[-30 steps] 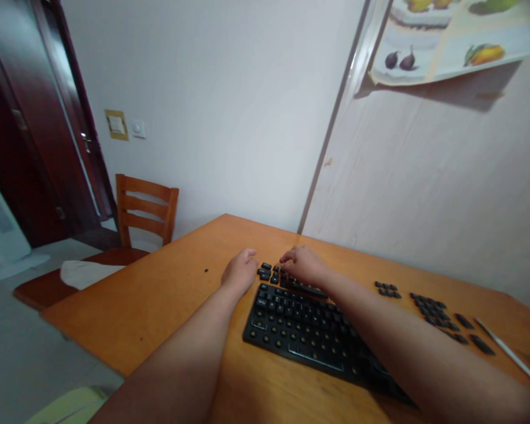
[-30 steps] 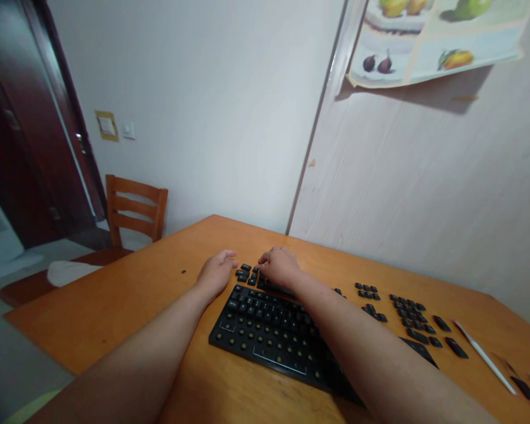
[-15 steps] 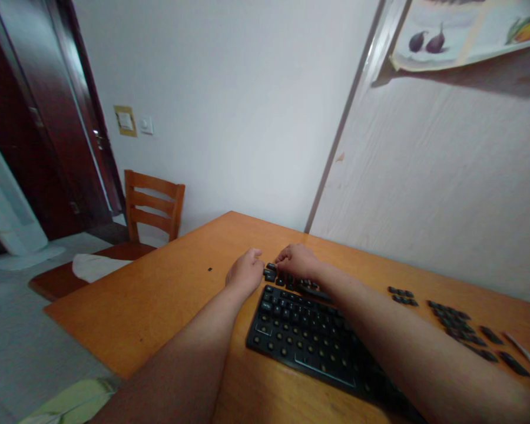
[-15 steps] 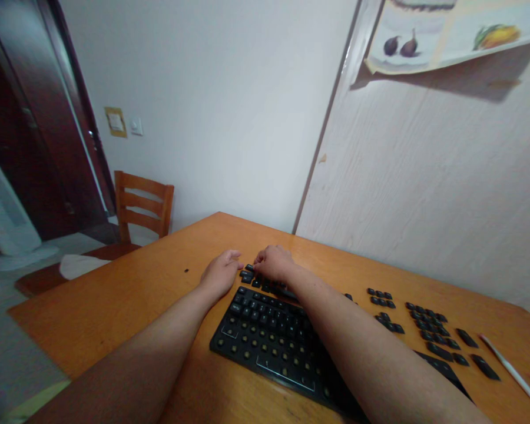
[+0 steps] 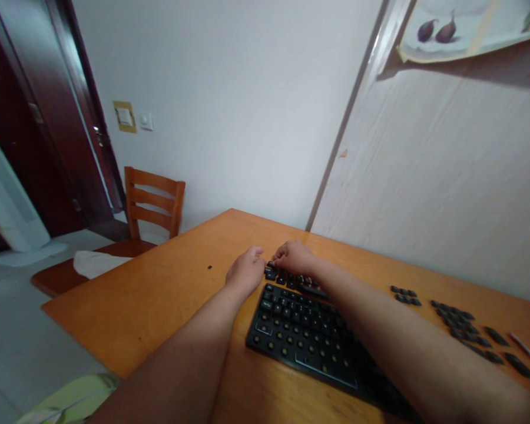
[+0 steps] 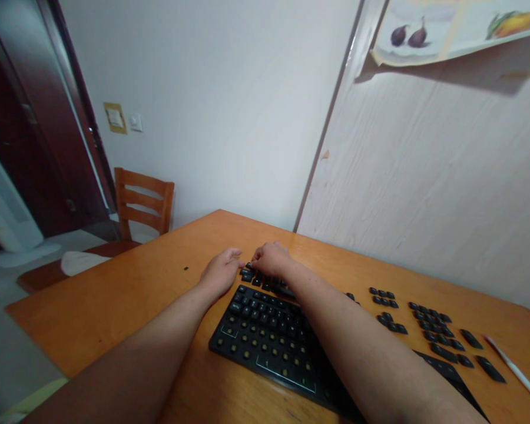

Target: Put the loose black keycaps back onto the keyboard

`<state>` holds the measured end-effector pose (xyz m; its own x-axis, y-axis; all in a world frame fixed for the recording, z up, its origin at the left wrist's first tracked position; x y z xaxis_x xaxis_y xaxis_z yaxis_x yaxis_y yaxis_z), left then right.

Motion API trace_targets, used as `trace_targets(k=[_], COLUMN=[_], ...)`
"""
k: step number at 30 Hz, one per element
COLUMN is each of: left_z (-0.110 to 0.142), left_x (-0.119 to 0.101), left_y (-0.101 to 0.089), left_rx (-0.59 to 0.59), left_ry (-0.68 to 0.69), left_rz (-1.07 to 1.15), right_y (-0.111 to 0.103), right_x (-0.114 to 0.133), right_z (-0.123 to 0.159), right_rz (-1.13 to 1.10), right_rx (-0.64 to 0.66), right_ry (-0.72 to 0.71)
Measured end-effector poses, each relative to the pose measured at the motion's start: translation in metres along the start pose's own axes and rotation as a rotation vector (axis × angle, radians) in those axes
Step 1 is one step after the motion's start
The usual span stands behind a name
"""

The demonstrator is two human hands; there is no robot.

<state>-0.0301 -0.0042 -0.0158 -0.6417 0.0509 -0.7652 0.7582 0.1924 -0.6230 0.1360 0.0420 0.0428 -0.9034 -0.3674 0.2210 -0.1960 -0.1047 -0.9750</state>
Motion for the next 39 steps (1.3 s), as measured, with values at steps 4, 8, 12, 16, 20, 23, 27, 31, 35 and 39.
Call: trace_targets(k=[4, 8, 12, 16, 20, 23, 27, 31, 35, 39], left_z=[0.0017, 0.0029, 0.0022, 0.0009, 0.0007, 0.0009, 0.0013, 0.0019, 0.0031, 0.0046], left_x=[-0.0036, -0.006, -0.0038, -0.0011, -0.0005, -0.001, -0.0025, -0.0042, -0.0057, -0.0081], left_y=[-0.0019, -0.003, -0.0013, 0.0005, 0.0008, 0.0006, 0.0004, 0.0003, -0.0005, -0.0021], left_rx=[0.012, 0.024, 0.008, -0.002, 0.005, -0.003, 0.004, 0.008, 0.004, 0.004], left_ry=[-0.008, -0.036, -0.008, 0.032, 0.039, 0.04, 0.02, 0.011, 0.013, 0.002], left_rz=[-0.013, -0.018, -0.013, -0.01, -0.011, -0.009, -0.005, -0.015, -0.031, -0.049], right_y=[0.0021, 0.0025, 0.0017, 0.0026, 0.0047, 0.0055, 0.0045, 0.0023, -0.0009, -0.0024], right_x=[-0.0003, 0.0002, 0.0018, 0.003, 0.0035, 0.0039, 0.0036, 0.0026, 0.0037, 0.0052], right_z=[-0.0013, -0.0006, 0.0, -0.0016, -0.0038, -0.0042, -0.0024, 0.0008, 0.0041, 0.0051], right_rz=[0.01, 0.019, 0.028, 0.043, 0.045, 0.037, 0.013, -0.024, -0.04, -0.047], right_rx=[0.005, -0.003, -0.021, -0.032, -0.031, -0.021, -0.014, -0.004, 0.012, 0.03], right_ry=[-0.004, -0.02, -0.045, -0.044, -0.031, -0.02, -0.009, -0.034, -0.078, -0.09])
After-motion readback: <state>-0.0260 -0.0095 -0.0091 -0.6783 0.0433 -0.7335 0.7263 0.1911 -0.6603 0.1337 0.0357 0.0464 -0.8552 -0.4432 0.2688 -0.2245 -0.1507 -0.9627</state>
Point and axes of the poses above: each hand's wrist, its own z-axis away from the middle knuckle, its own y-axis out of the palm, x = y × z, the point moved 1 cm from there along -z, towards the middle knuckle, and after that the axes turned 3 degrees about x, right-handed, at the moved point
